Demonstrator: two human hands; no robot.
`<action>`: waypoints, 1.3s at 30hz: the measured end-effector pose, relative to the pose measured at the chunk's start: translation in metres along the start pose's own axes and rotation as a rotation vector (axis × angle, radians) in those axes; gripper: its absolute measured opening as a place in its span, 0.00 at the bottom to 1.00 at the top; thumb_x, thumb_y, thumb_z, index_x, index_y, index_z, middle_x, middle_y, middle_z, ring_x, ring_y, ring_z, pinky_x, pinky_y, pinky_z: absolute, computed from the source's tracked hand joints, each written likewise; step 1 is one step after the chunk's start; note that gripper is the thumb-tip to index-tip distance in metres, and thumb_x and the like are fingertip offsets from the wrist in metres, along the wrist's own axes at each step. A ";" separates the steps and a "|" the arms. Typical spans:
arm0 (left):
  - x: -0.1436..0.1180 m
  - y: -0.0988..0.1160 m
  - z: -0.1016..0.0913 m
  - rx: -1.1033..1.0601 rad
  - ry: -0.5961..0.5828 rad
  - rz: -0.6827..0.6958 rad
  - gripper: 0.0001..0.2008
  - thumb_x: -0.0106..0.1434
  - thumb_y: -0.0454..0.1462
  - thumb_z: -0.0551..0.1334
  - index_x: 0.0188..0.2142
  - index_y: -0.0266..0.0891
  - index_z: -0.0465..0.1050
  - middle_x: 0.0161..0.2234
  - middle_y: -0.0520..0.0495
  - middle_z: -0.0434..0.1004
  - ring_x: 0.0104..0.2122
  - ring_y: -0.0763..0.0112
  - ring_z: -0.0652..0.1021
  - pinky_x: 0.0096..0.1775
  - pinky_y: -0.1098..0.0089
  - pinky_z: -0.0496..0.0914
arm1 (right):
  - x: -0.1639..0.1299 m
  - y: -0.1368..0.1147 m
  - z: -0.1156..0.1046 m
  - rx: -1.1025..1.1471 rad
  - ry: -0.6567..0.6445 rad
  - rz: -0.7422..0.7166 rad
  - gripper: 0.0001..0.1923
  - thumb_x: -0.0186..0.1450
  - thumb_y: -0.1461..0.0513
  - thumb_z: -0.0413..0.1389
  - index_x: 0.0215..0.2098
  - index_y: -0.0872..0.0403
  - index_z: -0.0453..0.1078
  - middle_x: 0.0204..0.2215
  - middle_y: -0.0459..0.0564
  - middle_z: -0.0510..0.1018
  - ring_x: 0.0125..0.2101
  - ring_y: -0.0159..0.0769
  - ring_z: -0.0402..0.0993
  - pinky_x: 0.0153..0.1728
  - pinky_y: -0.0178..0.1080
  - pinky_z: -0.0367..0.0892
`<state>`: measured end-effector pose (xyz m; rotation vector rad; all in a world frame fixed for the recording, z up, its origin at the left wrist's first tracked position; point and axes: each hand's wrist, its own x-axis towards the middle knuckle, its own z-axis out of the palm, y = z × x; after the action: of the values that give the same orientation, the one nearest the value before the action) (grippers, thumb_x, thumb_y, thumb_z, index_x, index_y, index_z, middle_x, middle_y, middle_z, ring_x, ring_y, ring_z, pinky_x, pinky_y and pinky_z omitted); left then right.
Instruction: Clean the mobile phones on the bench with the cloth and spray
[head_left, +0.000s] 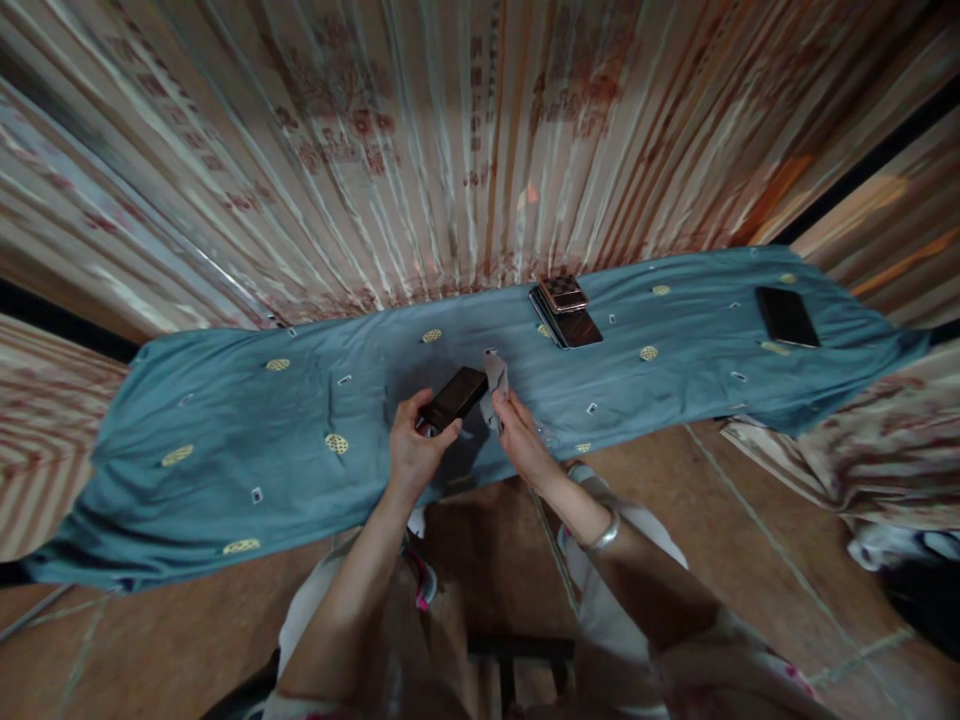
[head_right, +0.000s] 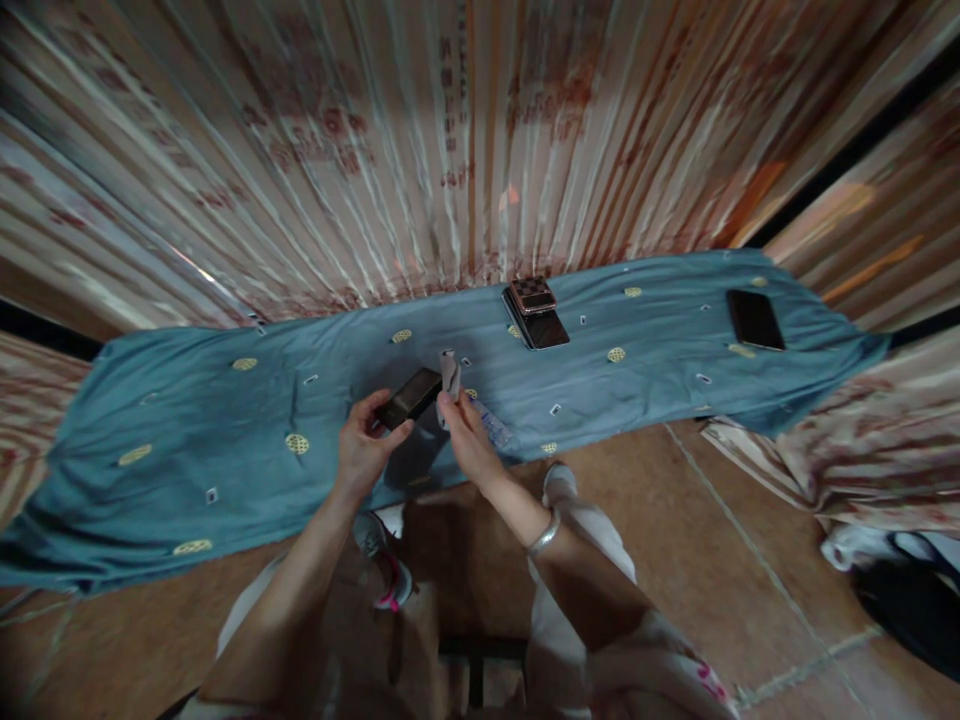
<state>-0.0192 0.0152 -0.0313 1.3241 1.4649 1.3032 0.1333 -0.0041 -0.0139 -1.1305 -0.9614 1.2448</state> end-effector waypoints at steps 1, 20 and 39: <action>-0.001 -0.001 0.001 0.008 -0.013 -0.017 0.27 0.41 0.44 0.72 0.43 0.40 0.74 0.39 0.47 0.71 0.40 0.66 0.75 0.41 0.65 0.71 | -0.002 -0.002 -0.001 -0.090 -0.018 -0.045 0.29 0.65 0.44 0.50 0.59 0.47 0.65 0.59 0.47 0.70 0.64 0.39 0.56 0.66 0.46 0.47; -0.001 0.003 0.001 -0.272 -0.029 -0.186 0.23 0.41 0.39 0.72 0.39 0.38 0.77 0.39 0.46 0.79 0.40 0.64 0.78 0.47 0.64 0.69 | -0.028 0.008 0.008 -0.602 -0.420 -0.428 0.33 0.72 0.52 0.41 0.70 0.55 0.37 0.71 0.52 0.36 0.69 0.38 0.35 0.68 0.46 0.40; -0.016 0.021 0.008 -0.702 -0.233 -0.576 0.15 0.49 0.45 0.70 0.34 0.39 0.78 0.35 0.47 0.81 0.41 0.62 0.79 0.46 0.64 0.71 | -0.012 0.012 0.007 -0.670 -0.313 -0.405 0.37 0.71 0.47 0.38 0.71 0.51 0.30 0.71 0.52 0.39 0.69 0.40 0.33 0.67 0.51 0.39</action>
<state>-0.0046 0.0003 -0.0143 0.5142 0.9736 1.0736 0.1225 -0.0159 -0.0239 -1.1680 -1.8337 0.7884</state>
